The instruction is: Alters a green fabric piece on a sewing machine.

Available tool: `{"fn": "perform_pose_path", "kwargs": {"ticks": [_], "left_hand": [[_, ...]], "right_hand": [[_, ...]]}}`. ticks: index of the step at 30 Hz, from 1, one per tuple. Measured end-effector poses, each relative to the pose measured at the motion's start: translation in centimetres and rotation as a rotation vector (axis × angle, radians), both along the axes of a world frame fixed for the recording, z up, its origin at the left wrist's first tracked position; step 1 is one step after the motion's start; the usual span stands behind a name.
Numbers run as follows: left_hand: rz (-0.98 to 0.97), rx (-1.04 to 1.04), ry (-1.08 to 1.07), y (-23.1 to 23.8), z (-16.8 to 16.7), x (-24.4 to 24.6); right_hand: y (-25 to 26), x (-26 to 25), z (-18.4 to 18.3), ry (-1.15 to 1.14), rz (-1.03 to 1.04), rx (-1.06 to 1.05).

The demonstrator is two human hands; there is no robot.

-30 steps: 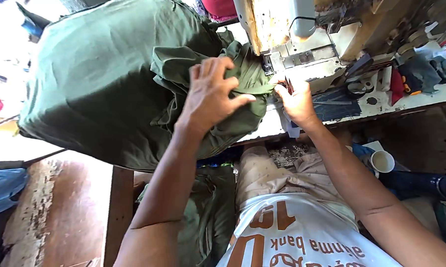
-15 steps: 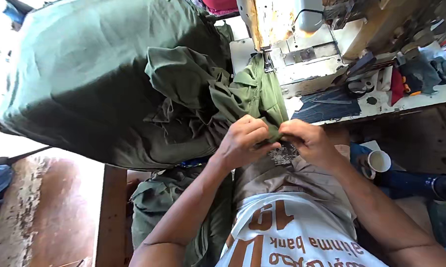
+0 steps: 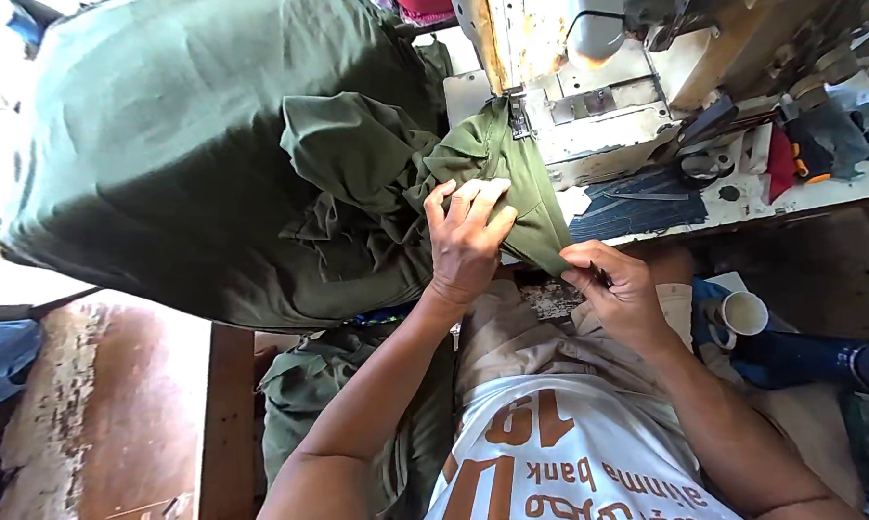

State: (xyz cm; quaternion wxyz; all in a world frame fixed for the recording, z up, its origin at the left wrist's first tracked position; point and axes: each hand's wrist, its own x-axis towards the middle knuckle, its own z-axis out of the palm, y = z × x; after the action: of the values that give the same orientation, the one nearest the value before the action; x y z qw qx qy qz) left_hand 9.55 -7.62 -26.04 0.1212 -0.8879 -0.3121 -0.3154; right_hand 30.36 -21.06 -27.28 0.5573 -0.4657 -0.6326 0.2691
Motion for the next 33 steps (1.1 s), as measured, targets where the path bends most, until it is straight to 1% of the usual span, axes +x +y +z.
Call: {"fn": "perform_pose_path", "kwargs": {"ticks": [3, 6, 15, 20, 25, 27, 29, 31, 33], "left_hand": [[0.025, -0.045, 0.102, -0.3, 1.6, -0.3], [0.029, -0.043, 0.146, 0.6, 2.7, -0.2], [0.015, 0.026, 0.200, 6.2, 5.1, 0.2], [-0.004, 0.018, 0.188, 9.4, 5.1, 0.1], [-0.116, -0.061, 0.131, 9.9, 5.8, -0.4], [-0.183, -0.133, 0.181, 9.4, 6.8, -0.8], [-0.199, -0.204, 0.265, 9.0, 8.3, -1.3], [-0.145, -0.251, 0.335, 9.3, 10.0, -2.4], [-0.049, -0.279, 0.392, 10.5, 11.9, -4.2]], "right_hand": [[0.4, 0.0, 0.1, 0.022, -0.031, -0.020], [1.5, 0.0, 0.4, 0.066, -0.066, -0.060], [5.9, -0.3, 1.0, 0.094, -0.125, -0.115], [9.7, -0.8, 1.2, 0.171, -0.114, -0.023], [11.5, -1.1, 1.4, 0.185, -0.098, 0.095], [11.9, -1.1, 1.4, 0.186, -0.095, 0.128], [12.3, -1.0, 1.3, 0.182, -0.078, 0.146], [12.6, -0.8, 1.1, 0.158, -0.066, 0.150], [12.8, -0.6, 1.0, 0.123, -0.064, 0.152]]}}
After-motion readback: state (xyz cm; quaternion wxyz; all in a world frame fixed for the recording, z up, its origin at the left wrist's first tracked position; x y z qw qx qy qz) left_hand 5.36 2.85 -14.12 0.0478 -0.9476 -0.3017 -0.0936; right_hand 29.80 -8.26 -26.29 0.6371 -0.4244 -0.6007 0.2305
